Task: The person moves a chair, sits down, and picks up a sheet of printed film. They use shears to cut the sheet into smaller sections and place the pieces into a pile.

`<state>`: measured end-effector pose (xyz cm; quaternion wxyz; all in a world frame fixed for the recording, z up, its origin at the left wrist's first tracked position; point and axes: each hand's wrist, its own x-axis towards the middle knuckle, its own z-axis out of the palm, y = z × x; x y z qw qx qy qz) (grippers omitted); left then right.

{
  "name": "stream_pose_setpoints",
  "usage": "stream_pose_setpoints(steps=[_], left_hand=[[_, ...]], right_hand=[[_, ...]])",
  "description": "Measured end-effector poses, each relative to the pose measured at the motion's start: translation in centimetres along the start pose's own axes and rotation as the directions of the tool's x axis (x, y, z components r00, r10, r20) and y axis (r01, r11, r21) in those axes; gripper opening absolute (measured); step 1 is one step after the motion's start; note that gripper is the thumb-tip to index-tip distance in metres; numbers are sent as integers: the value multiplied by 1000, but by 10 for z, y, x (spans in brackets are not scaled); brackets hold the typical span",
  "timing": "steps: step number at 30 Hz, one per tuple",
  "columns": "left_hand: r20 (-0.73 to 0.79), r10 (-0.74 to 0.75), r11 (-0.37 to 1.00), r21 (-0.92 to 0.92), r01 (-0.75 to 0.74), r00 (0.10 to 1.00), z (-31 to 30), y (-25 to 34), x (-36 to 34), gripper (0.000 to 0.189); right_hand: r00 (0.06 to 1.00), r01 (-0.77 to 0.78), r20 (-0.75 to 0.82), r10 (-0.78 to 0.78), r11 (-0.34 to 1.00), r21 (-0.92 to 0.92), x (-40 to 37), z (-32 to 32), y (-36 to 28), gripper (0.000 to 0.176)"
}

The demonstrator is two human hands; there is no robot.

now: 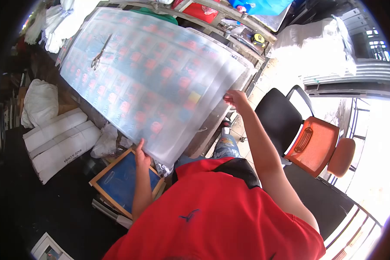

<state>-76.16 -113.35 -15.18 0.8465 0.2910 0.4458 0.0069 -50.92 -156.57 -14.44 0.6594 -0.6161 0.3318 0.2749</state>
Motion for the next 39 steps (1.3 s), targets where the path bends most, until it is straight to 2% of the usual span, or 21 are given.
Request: stream_pose_setpoints(steps=[3, 4, 7, 9, 11, 12, 14, 15, 17, 19, 20, 22, 23, 25, 26, 29, 34, 35, 36, 38, 39], left_hand=[[69, -86, 996, 21, 85, 994, 15, -5, -5, 50], [123, -52, 998, 27, 49, 991, 19, -15, -4, 48], [51, -22, 984, 180, 12, 998, 30, -32, -8, 47], [-46, 2, 972, 235, 9, 999, 51, -25, -35, 46], [113, -68, 987, 152, 50, 991, 60, -12, -42, 51], [125, -70, 986, 158, 49, 990, 72, -11, -49, 51], [146, -70, 985, 169, 45, 987, 87, -1, -66, 55], [150, -66, 984, 175, 39, 986, 88, -1, -72, 55], [198, -110, 983, 166, 77, 974, 84, -6, -77, 56], [161, -132, 984, 143, 109, 978, 69, -25, -65, 54], [128, -79, 983, 174, 56, 989, 60, -38, -57, 51], [126, -20, 984, 176, -2, 992, 65, -63, -41, 47], [118, -43, 986, 165, 23, 992, 65, -70, -38, 45], [97, -87, 985, 155, 72, 991, 56, -81, -39, 43], [145, -119, 986, 132, 100, 982, 49, -79, -39, 44], [280, -108, 994, 46, 99, 954, 68, -63, -50, 44], [344, -80, 994, -40, 100, 935, 64, -55, -54, 41], [297, -79, 995, -36, 93, 952, 61, -58, -53, 41], [251, -72, 996, -34, 83, 965, 61, -61, -50, 41], [277, -70, 994, -63, 90, 958, 55, -67, -49, 42], [305, -84, 991, -75, 112, 949, 48, -71, -51, 42]], right_hand=[[996, 30, 80, -33, 999, 33, -1, 4, -10, 21], [994, -1, 113, -5, 999, 52, 0, 4, -12, 24], [955, -69, 293, 55, 997, 38, 33, -3, -8, 29], [952, -25, 302, 50, 996, -85, 27, -1, -23, 31], [975, -22, 212, 72, 973, -231, 32, 7, -29, 33], [977, -15, 206, 62, 975, -223, 30, 0, -34, 33], [938, 87, 342, 56, 917, -389, 23, -6, -40, 31], [937, 92, 345, 49, 920, -381, 16, -14, -40, 31], [879, 148, 474, -49, 974, -173, 7, -47, -39, 30], [897, 56, 437, 67, 964, -261, 8, -79, -33, 30], [898, 63, 436, 61, 962, -264, 6, -88, -24, 30], [924, 85, 362, 127, 853, -515, -4, -101, -22, 31], [921, 35, 354, 165, 868, -496, -7, -103, -19, 32], [907, 118, 403, 119, 848, -517, -3, -102, -14, 35], [903, 94, 422, 77, 924, -370, -9, -98, -11, 41], [920, 35, 387, 53, 975, -217, -21, -72, -20, 48], [927, -54, 366, 83, 995, -89, -22, -31, -19, 77], [922, -50, 378, 85, 994, -101, -20, -27, -16, 77], [952, -42, 304, 42, 999, -7, -29, -20, -20, 78], [983, -60, 178, 42, 993, 97, -5, -10, -18, 78], [969, -101, 237, 74, 989, 104, 19, -12, -15, 68]])
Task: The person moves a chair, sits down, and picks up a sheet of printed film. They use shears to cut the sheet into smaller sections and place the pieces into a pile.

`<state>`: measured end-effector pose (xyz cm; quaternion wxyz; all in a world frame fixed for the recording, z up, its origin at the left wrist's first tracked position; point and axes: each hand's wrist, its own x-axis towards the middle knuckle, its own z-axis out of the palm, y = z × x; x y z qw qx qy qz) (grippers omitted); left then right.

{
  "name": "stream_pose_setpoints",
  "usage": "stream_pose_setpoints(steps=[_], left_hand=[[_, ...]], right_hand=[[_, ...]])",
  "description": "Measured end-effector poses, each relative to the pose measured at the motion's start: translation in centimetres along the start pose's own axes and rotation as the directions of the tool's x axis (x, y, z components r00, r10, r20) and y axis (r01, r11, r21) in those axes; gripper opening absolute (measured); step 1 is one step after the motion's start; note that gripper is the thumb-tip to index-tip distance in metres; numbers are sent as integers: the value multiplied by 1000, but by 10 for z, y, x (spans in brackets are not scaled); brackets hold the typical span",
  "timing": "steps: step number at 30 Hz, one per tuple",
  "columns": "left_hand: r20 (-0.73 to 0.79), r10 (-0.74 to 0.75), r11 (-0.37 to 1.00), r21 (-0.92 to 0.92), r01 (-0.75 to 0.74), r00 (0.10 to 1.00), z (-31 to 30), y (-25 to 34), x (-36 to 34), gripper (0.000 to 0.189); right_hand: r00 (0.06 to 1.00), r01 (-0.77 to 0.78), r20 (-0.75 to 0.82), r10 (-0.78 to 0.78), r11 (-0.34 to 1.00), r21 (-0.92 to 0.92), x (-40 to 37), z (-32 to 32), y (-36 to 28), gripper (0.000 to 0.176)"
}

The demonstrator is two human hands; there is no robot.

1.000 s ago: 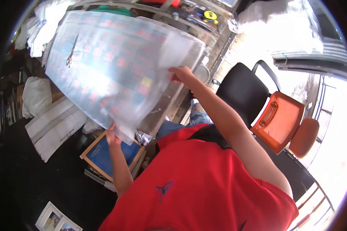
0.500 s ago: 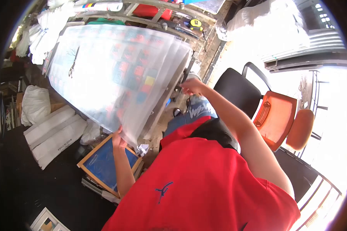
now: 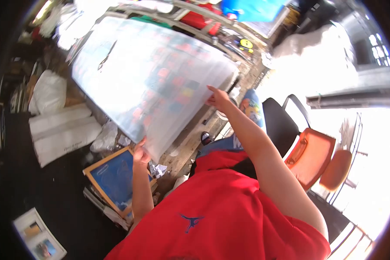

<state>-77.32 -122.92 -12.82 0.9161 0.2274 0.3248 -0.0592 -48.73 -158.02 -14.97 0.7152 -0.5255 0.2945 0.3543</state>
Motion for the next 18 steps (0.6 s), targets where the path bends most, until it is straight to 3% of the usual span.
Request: stream_pose_setpoints(steps=[2, 4, 5, 6, 8, 12, 13, 14, 15, 17, 18], left_hand=[[-67, 72, 997, 31, -70, 995, -13, -4, -3, 41], [-223, -2, 997, 72, 18, 975, 6, -10, -6, 44], [-227, 124, 990, 94, -105, 966, 7, -17, -6, 39], [-235, 146, 988, 78, -131, 961, 2, -21, -8, 39], [-207, 140, 990, 57, -131, 968, -7, -33, -10, 38], [-264, 234, 966, -44, -254, 936, 15, -58, -22, 50], [-185, 343, 911, -175, -374, 921, 23, -67, -24, 56], [-166, 368, 855, -326, -402, 915, 33, -76, -26, 56], [-168, 451, 804, -349, -481, 876, 48, -85, -27, 58], [-212, 557, 712, -376, -593, 803, 63, -109, -21, 61], [-222, 583, 693, -367, -621, 782, 68, -125, -16, 64]], right_hand=[[996, 93, -2, -93, 995, 37, 12, 3, -8, 44], [994, 100, -43, -96, 991, 85, 11, 9, -26, 35], [992, 116, -57, -110, 988, 106, 30, 1, -29, 36], [995, 100, -32, -97, 989, 105, 61, -15, -32, 36], [983, 176, -70, -168, 974, 144, 44, 2, -52, 36], [975, 182, -140, -172, 981, 61, 51, 9, -87, 35], [970, 201, -139, -197, 979, 16, 57, 7, -96, 36], [964, 223, -139, -225, 974, -28, 63, 2, -108, 36], [964, 230, -123, -235, 972, -51, 64, 0, -123, 36], [961, 255, -55, -272, 945, -206, 62, -6, -142, 34], [919, 395, 119, -377, 858, -327, 83, -38, -146, 32]])
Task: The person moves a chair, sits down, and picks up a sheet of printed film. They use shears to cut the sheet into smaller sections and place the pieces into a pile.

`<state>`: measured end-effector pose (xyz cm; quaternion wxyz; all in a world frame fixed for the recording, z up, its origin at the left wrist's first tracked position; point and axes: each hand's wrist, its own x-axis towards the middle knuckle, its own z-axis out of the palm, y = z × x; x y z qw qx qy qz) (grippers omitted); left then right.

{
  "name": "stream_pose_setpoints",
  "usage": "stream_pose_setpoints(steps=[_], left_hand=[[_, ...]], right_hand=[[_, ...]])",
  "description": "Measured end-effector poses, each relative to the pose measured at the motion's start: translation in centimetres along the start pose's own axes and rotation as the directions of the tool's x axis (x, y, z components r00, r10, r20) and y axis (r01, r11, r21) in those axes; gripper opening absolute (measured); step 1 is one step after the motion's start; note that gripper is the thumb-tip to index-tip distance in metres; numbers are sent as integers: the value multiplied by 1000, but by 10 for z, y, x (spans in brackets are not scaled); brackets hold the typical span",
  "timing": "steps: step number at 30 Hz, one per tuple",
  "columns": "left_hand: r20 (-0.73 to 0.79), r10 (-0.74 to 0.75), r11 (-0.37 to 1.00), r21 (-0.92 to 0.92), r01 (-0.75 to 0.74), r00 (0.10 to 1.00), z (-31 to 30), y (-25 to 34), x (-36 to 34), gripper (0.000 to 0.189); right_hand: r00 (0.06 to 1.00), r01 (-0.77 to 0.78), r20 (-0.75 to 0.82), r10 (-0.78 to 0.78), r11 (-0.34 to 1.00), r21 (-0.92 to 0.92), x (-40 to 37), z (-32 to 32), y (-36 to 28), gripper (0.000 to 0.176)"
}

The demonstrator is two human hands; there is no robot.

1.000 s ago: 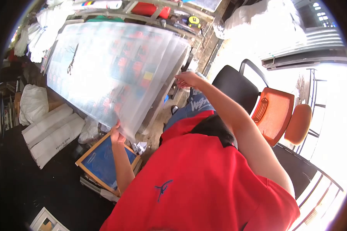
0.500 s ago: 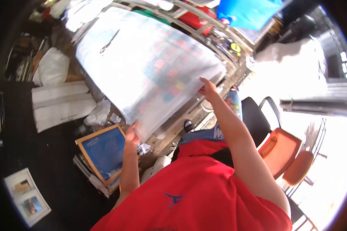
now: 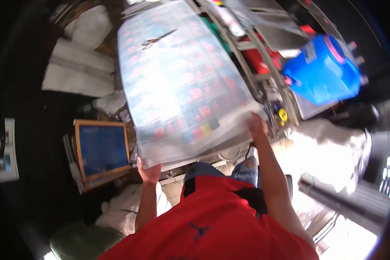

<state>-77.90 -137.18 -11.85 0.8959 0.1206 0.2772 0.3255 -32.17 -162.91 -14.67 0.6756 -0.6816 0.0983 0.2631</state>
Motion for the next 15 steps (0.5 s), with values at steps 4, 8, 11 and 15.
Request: stream_pose_setpoints(steps=[4, 8, 11, 15], left_hand=[[-34, 148, 984, -92, -150, 988, 37, -60, -19, 72], [-136, 262, 930, 299, -213, 955, 28, -159, -6, 65], [-334, 309, 943, 230, -241, 891, 34, -217, 18, 40], [-624, 202, 976, 193, -101, 755, 99, -251, 40, 29]], right_hand=[[800, -443, 509, 317, 884, 147, 20, -24, -58, 34], [612, -412, 575, 544, 839, -355, 80, -54, -69, 48], [786, 307, 606, 127, 770, -559, 128, -35, -84, 41], [613, 789, 731, -299, 274, -550, 173, 11, -106, 45]])
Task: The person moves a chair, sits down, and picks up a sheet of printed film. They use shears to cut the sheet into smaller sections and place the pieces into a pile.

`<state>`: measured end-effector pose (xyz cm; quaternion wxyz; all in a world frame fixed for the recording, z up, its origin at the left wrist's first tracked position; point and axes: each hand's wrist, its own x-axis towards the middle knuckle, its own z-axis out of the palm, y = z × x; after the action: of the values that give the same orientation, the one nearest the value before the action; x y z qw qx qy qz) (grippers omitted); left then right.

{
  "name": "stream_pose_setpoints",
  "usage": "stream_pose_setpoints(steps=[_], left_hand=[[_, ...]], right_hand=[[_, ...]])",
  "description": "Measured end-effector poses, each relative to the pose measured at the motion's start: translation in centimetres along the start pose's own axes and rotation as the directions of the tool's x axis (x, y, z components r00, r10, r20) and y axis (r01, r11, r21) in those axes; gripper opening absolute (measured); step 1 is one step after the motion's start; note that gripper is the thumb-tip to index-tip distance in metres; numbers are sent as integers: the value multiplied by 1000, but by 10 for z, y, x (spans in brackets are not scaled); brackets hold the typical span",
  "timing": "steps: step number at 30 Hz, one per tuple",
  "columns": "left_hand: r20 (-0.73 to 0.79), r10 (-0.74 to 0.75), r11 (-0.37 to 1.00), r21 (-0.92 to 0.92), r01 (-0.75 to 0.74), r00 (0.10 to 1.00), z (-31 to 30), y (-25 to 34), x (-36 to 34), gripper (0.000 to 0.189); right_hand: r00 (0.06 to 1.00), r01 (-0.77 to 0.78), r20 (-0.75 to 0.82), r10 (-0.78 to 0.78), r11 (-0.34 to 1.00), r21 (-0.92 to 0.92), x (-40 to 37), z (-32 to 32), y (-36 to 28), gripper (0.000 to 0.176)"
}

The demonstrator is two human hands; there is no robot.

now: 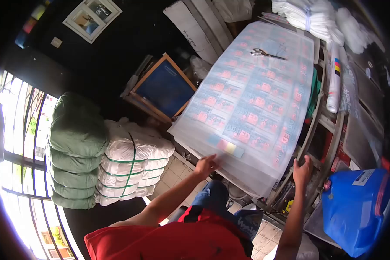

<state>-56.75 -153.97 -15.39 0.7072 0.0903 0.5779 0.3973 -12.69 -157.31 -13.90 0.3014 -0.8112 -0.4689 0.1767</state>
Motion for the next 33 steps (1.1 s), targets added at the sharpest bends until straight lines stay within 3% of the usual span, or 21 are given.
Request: stream_pose_setpoints(steps=[2, 3, 5, 7, 8, 9, 10, 11, 12, 14, 15, 17, 21, 23, 24, 25, 27, 29, 30, 31, 33], left_hand=[[-9, 16, 1000, 12, -16, 1000, -3, -19, 10, 28], [51, 36, 999, -10, -36, 998, -4, -18, 5, 24], [-84, 63, 996, 62, -58, 994, -5, -16, -2, 21], [-142, 28, 999, 25, -25, 989, -2, -12, -12, 20], [-191, -9, 1000, 12, 11, 982, 0, -10, -13, 19], [-112, -53, 986, -162, 34, 992, -8, -15, 0, 22], [-75, -37, 960, -280, 15, 997, -6, -13, -1, 26], [87, 119, 950, -300, -88, 989, -29, -41, 23, 28], [-58, 56, 952, -299, -71, 997, 3, -13, -3, 24], [13, -29, 917, -397, 32, 1000, -1, -18, 17, 20], [108, 14, 882, -469, 38, 994, 8, -14, 12, 22], [-16, 33, 900, -434, -37, 999, 35, 0, -5, 27], [37, -47, 953, -299, 56, 998, 50, 3, 22, 41], [42, -25, 999, -45, 27, 999, 68, 27, 11, 52], [4, -32, 999, -7, 32, 999, 71, 27, 12, 56], [36, -19, 1000, -1, 19, 999, 72, 24, 16, 56], [-113, -72, 994, -86, 62, 991, 59, 5, 20, 60], [50, -66, 994, -79, 70, 997, 37, -20, 33, 57], [162, 70, 998, -7, -70, 984, 37, -27, 23, 55], [277, 200, 974, 47, -221, 940, 38, -25, 16, 53], [178, 251, 966, 15, -257, 952, 47, -26, 13, 51]], right_hand=[[979, 14, -186, -81, 942, -335, 21, 11, -9, 47], [976, 27, -193, -98, 941, -336, 31, 14, -14, 47], [990, -140, -43, 133, 929, -344, 43, 27, 3, 48], [995, -97, -67, 78, 926, -365, 54, 49, 29, 48], [988, -143, -94, 120, 941, -307, 57, 52, 27, 49], [978, -200, -114, 175, 946, -257, 56, 56, 31, 51], [971, -145, -224, 87, 956, -255, 57, 65, 48, 56], [990, 97, -40, -136, 854, -510, 68, 73, 93, 62], [991, -118, -88, 99, 964, -239, 66, 66, 76, 64], [973, -219, -136, 184, 923, -316, 60, 59, 45, 67], [974, -212, -153, 166, 909, -359, 63, 62, 50, 66], [941, -333, -115, 320, 934, -127, 56, 53, 33, 63], [890, -446, -118, 441, 894, -26, 45, 45, 2, 60], [928, -372, -80, 364, 918, -140, 46, 44, -1, 59], [928, -372, -78, 365, 919, -127, 48, 47, 9, 63], [908, -400, -36, 418, 837, -374, 54, 47, 9, 68], [874, -441, 24, 485, 814, -378, 51, 39, -1, 72], [896, -430, -35, 444, 844, -321, 42, 33, -18, 70], [925, -327, 43, 379, 847, -419, 58, 48, 23, 69], [928, -345, -1, 372, 858, -380, 67, 47, 21, 69], [928, -305, 64, 366, 850, -429, 59, 49, 23, 66]])
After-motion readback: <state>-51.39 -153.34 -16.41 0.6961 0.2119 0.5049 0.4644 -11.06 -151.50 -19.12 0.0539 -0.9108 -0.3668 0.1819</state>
